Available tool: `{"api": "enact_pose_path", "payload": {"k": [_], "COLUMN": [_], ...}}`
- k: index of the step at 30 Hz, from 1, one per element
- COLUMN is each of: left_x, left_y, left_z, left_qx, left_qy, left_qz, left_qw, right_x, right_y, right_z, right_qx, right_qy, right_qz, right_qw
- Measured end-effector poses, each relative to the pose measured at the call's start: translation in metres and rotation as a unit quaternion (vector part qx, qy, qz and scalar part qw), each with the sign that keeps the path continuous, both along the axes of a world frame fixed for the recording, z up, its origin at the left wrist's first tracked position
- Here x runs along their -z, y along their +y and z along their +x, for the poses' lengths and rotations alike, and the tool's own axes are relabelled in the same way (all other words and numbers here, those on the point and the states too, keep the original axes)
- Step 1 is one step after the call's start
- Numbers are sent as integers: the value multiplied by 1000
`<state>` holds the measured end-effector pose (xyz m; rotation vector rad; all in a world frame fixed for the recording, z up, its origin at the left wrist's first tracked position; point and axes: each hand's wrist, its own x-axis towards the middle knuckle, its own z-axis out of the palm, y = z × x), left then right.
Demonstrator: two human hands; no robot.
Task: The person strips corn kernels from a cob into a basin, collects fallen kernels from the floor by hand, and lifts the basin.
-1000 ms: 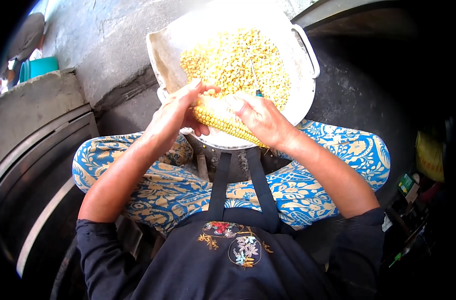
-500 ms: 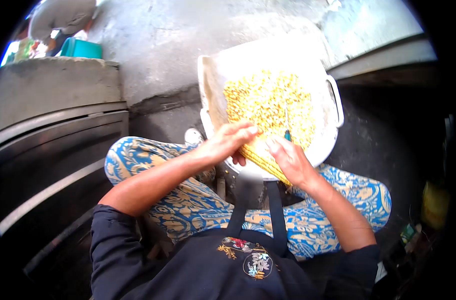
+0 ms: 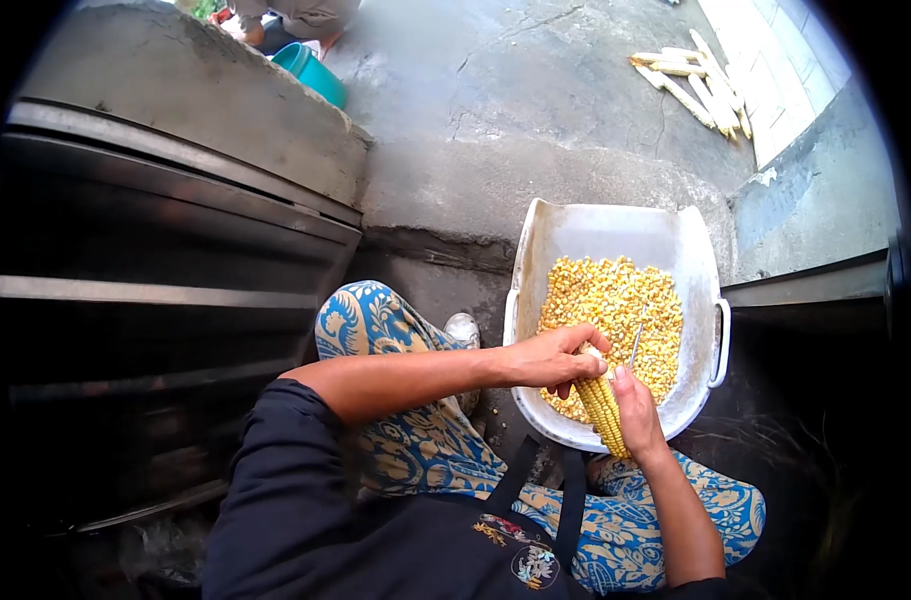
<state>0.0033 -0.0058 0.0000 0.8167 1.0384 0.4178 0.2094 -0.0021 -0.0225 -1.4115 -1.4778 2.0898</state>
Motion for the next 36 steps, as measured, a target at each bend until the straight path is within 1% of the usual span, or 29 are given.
{"api": "enact_pose_path", "payload": {"k": [2,4,5,6,7,11,13,14,16,18,19,21,22,23,24,26,27,28,30,32,34,35,36], "left_x": [-3,-7,6,7,7,5,7,10,10,7,10,14,17,7,3,-5,-2,-9,-11,-11,-11,-9,-10], "left_y": [0,-1,-4,-4,-5,-3,-1,0,1,0,0,1,1,4,4,8,7,12,11,11,11,9,9], "left_z": [2,5,9,8,8,6,5,6,5,7,9,6,9,7,6,2,0,-2,-4,-3,0,2,3], "left_qx": [-11,-25,-43,-45,-41,-32,-32,-26,-20,-1,0,-9,-11,-1,-10,5,0,11,22,41,29,21,25], "left_qy": [8,43,63,65,70,61,54,51,50,71,94,93,86,60,42,33,8,4,2,11,12,23,22], "left_qz": [7,22,43,44,50,28,23,11,0,40,81,85,85,19,6,-34,-51,-66,-72,-47,-51,-29,-29], "left_qw": [1000,999,996,996,995,997,998,998,999,997,992,992,993,998,999,999,999,998,997,998,998,999,999], "right_x": [7,-3,-11,-15,-6,-3,-3,-8,-34,-33,-30,-30,-32,-36,-33,-28,-26,-20,-19,-20,-14,-12,-10], "right_y": [-4,-4,-3,-2,-6,-5,-3,-1,2,1,1,3,5,5,5,7,6,4,7,9,7,6,5], "right_z": [-1,-4,-6,-6,-6,-5,-3,-4,-12,-13,-13,-14,-15,-14,-12,-8,-7,-7,-2,-1,1,1,1], "right_qx": [23,31,-13,-58,-30,-21,-27,-27,-75,-68,-70,-70,-71,-70,-75,-90,-85,-52,-44,-56,-47,-42,-39], "right_qy": [2,2,-44,-91,-61,-48,-33,-32,-40,-63,-79,-97,-85,-81,-93,-112,-110,-79,-82,-86,-81,-66,-68], "right_qz": [28,19,82,143,151,118,53,53,96,82,98,115,135,146,169,154,151,181,122,121,120,129,128], "right_qw": [999,999,996,984,986,992,998,998,992,992,990,986,985,984,978,977,979,979,988,987,988,989,989]}}
